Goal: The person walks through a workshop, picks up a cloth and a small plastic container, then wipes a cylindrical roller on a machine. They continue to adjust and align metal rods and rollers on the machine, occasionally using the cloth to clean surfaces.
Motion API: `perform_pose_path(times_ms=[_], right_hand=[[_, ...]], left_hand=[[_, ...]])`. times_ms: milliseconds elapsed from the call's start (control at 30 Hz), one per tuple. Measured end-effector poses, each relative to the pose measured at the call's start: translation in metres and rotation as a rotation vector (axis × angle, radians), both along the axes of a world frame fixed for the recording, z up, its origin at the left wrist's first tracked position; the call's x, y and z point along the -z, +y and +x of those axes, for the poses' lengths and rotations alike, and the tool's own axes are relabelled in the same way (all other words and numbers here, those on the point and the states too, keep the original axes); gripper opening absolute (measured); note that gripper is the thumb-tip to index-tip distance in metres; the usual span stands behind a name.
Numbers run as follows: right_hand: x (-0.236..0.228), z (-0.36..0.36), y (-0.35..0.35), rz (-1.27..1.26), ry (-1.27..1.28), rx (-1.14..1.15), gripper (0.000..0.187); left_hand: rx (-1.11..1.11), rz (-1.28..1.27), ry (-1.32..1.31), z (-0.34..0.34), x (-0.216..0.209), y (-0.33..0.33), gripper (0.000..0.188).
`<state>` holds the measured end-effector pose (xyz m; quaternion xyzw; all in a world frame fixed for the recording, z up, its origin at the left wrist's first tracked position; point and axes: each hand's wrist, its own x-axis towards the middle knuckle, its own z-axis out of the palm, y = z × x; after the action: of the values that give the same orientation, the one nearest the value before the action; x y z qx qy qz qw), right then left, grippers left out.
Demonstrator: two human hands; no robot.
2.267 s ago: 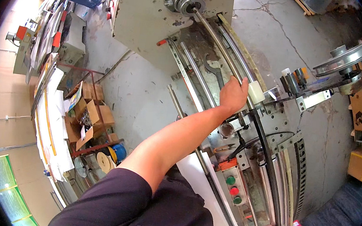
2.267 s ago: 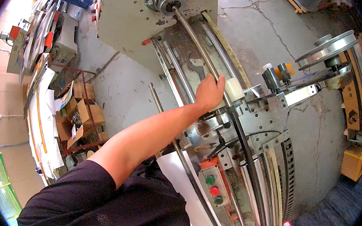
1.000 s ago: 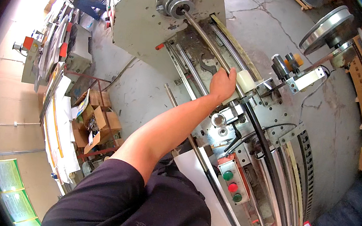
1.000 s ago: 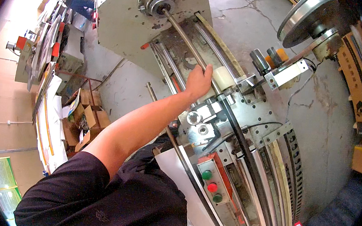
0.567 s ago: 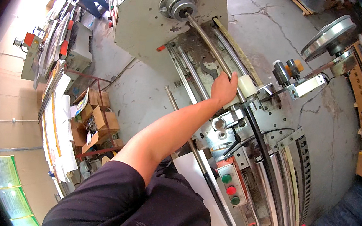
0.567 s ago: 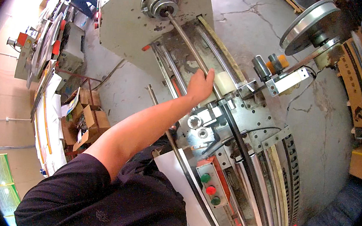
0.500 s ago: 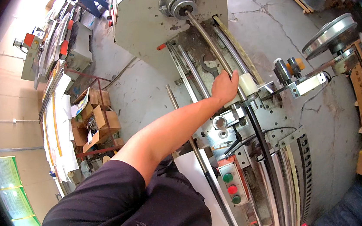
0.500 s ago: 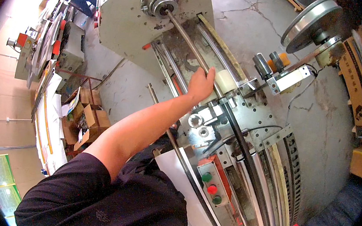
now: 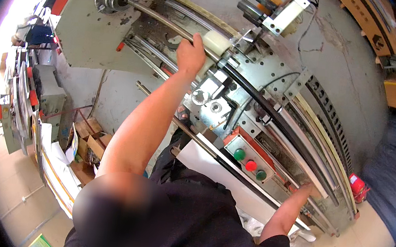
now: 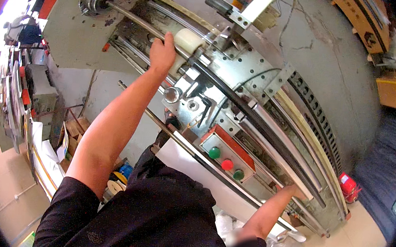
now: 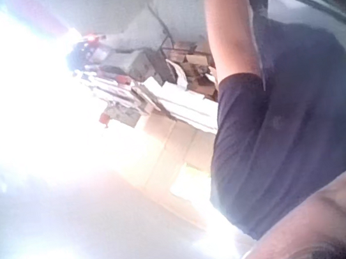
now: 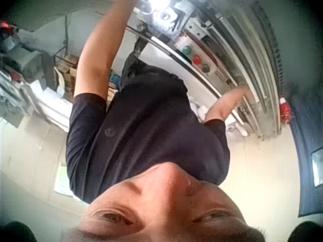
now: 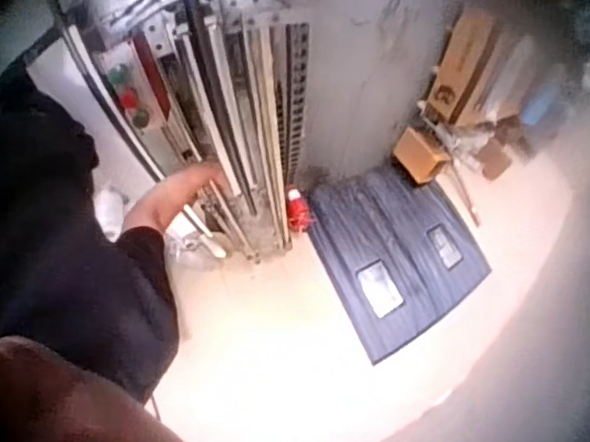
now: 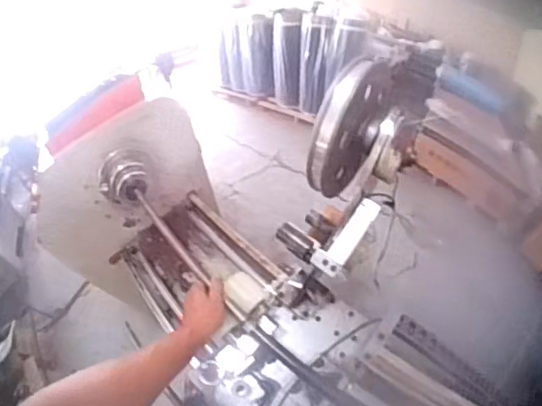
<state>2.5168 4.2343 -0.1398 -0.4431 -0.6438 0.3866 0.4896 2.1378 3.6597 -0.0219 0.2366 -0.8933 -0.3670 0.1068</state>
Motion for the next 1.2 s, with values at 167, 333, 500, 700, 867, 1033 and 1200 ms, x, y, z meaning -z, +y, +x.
perform_pose_path(times_ms=[167, 333, 500, 700, 867, 1033, 1200], right_hand=[[0.027, 0.111, 0.067, -0.181, -0.166, 0.029, 0.068], [-0.038, 0.112, 0.088, -0.72, 0.336, -0.254, 0.06], [-0.057, 0.115, 0.11, -0.811, 0.143, -0.043, 0.079], [-0.043, 0.054, 0.081, -0.532, -0.037, 0.278, 0.088], [-0.061, 0.042, 0.055, -0.46, -0.24, 0.386, 0.1], [-0.061, 0.039, 0.044, -0.509, -0.176, 0.386, 0.104], [-0.084, 0.018, 0.011, -0.523, -0.067, 0.335, 0.101]], left_hand=[[0.048, 0.05, -0.038, -0.004, -0.007, 0.003, 0.071], [0.022, 0.011, -0.114, 0.005, 0.012, -0.023, 0.067], [-0.005, 0.097, -0.073, 0.0, -0.009, 0.011, 0.06], [-0.05, 0.159, -0.105, 0.006, -0.025, 0.01, 0.061], [-0.033, 0.152, -0.123, 0.006, -0.026, 0.009, 0.064], [-0.035, 0.09, -0.112, 0.001, -0.026, 0.01, 0.061], [-0.045, 0.054, -0.103, 0.001, -0.027, 0.005, 0.062]])
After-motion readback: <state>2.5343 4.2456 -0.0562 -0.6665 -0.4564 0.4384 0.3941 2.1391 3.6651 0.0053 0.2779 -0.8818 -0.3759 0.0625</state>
